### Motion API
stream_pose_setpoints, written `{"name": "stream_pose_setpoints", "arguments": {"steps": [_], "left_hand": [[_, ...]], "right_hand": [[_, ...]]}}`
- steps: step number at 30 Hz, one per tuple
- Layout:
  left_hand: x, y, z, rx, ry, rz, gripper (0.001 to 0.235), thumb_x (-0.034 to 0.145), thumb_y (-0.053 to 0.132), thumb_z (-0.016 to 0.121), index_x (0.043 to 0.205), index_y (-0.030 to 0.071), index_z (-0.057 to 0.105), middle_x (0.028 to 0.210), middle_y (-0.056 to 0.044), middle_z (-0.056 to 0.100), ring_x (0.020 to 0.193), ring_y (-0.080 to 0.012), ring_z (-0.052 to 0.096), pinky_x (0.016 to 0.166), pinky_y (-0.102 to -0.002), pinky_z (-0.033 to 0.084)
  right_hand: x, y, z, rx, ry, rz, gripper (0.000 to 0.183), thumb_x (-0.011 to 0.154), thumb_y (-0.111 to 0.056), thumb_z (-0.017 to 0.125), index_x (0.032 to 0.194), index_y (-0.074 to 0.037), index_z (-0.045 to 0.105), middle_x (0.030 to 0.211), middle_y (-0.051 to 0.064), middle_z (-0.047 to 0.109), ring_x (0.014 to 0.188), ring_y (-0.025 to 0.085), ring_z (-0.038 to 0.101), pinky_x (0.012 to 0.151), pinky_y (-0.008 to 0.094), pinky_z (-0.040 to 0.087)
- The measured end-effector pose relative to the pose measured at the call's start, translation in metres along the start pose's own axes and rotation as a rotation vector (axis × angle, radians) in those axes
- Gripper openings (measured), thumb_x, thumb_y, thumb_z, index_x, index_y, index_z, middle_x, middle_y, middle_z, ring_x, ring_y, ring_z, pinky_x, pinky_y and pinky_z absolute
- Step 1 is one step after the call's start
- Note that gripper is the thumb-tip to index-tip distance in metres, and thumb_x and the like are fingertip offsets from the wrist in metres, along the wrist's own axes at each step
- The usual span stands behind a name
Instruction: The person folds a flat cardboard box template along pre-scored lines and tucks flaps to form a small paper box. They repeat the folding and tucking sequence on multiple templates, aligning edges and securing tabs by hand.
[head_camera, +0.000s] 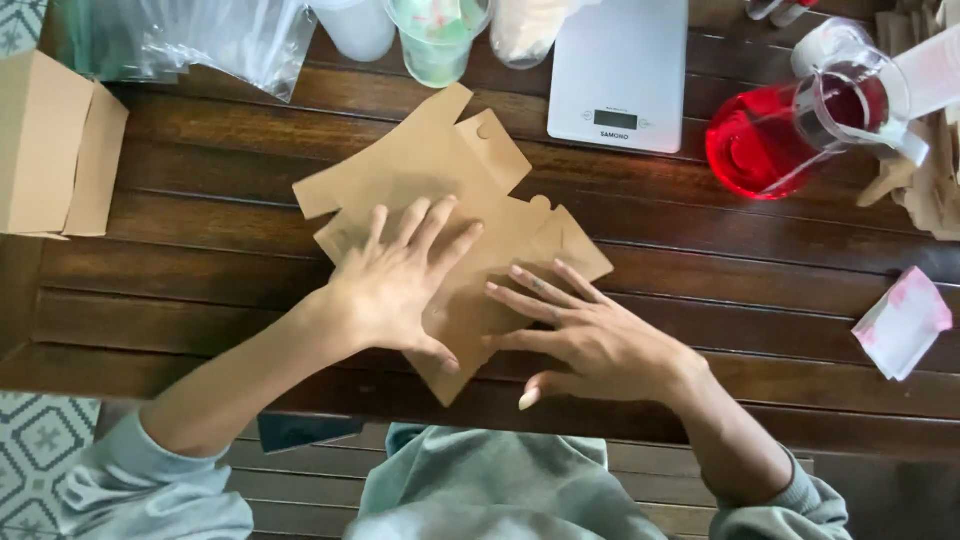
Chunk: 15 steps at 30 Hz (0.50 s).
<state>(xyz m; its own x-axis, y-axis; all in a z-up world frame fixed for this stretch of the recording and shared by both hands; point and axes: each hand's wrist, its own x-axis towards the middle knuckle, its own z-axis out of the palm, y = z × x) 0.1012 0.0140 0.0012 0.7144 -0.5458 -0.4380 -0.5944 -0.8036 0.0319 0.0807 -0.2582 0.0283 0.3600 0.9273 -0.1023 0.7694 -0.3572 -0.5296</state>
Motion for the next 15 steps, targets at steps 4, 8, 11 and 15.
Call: {"name": "stream_pose_setpoints", "arguments": {"steps": [4,8,11,15], "left_hand": [[0.004,0.013,-0.007,0.069,-0.061,0.000,0.165,0.054,0.106,0.080,0.164,0.017,-0.005,0.167,-0.027,-0.002,0.151,-0.0453,0.006,0.115,-0.063,0.016],[0.013,0.020,0.002,0.210,-0.005,-0.013,0.167,0.048,0.117,0.069,0.162,0.011,0.006,0.166,-0.025,0.007,0.148,-0.0426,0.014,0.113,-0.062,0.019],[0.023,0.017,0.000,0.217,0.150,0.120,0.166,0.046,0.117,0.063,0.160,0.010,0.010,0.163,-0.023,-0.013,0.150,-0.0412,-0.010,0.114,-0.070,-0.002],[0.046,0.005,0.021,0.165,0.599,0.249,0.161,0.050,0.123,0.039,0.165,0.020,-0.007,0.168,-0.020,-0.022,0.155,-0.0400,-0.022,0.114,-0.075,-0.009]], "right_hand": [[-0.011,-0.001,-0.016,0.101,-0.001,0.005,0.055,0.096,-0.059,0.049,0.132,-0.021,0.065,0.166,0.011,0.029,0.154,0.043,0.016,0.121,0.061,0.009],[-0.012,0.007,-0.024,0.113,0.001,0.016,0.040,0.093,-0.052,0.060,0.114,-0.019,0.069,0.163,0.009,0.037,0.153,0.042,0.021,0.118,0.067,0.009],[-0.016,0.024,-0.017,0.032,0.077,-0.017,0.057,0.088,-0.051,0.070,0.126,-0.010,0.057,0.158,0.015,0.045,0.152,0.038,0.030,0.121,0.066,0.012],[-0.015,0.043,-0.019,-0.125,0.204,-0.069,0.075,0.087,-0.046,0.077,0.140,0.000,0.049,0.153,0.025,0.049,0.152,0.033,0.032,0.123,0.064,0.018]]}}
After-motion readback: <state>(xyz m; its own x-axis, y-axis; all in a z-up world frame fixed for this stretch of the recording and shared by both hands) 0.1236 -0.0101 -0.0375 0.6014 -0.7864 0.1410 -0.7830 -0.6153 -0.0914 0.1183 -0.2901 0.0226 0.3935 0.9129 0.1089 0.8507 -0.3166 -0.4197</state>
